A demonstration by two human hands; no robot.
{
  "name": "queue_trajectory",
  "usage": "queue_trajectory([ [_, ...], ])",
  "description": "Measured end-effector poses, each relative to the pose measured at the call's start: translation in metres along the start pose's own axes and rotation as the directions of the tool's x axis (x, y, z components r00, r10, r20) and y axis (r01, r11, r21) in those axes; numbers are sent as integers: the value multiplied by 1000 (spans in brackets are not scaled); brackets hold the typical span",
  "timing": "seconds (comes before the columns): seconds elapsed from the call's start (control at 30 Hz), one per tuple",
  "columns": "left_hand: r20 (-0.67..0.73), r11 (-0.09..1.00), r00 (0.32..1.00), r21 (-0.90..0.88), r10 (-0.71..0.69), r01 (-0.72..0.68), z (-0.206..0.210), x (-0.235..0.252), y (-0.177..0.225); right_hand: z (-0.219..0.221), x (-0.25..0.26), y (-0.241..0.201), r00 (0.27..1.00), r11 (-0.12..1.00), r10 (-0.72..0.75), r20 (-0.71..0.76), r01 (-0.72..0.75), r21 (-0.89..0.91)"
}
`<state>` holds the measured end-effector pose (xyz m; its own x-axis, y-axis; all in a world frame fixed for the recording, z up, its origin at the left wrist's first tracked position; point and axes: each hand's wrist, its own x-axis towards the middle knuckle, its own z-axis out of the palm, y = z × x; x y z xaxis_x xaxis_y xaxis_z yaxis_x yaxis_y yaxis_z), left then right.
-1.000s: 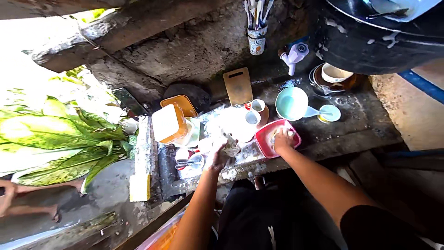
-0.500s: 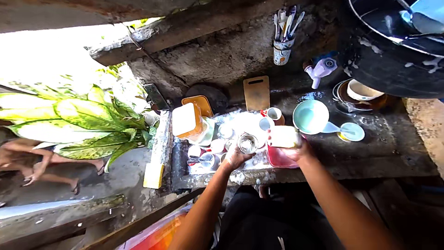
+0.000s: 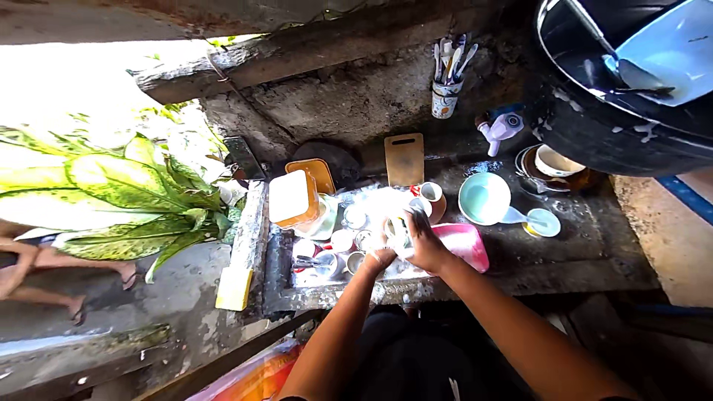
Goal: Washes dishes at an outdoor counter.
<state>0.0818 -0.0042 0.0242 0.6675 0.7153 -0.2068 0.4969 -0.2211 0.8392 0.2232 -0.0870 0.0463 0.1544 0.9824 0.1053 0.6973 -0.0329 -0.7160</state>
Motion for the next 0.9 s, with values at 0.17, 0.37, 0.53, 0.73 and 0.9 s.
queue_trajectory([
  [0.17, 39, 991, 995, 92, 94, -97, -8, 5, -21, -18, -9, 7, 925, 969, 243, 290, -241, -44],
  [0.37, 92, 928, 995, 372, -23, -13, -11, 6, -6, -2, 7, 3, 886, 896, 443, 137, -443, -35],
  [0.53, 145, 823, 986, 568, -85, -13, -18, 15, -5, 12, 10, 31, 917, 758, 390, 81, -370, 537],
  [0.73, 226, 796, 974, 584, 28, -158, -37, 19, -8, 34, -6, 23, 881, 492, 469, 57, -314, 812],
  [0.9, 304, 780, 953, 597, -1, -189, -40, 17, -18, 25, -15, 38, 927, 991, 30, 374, -76, 107],
])
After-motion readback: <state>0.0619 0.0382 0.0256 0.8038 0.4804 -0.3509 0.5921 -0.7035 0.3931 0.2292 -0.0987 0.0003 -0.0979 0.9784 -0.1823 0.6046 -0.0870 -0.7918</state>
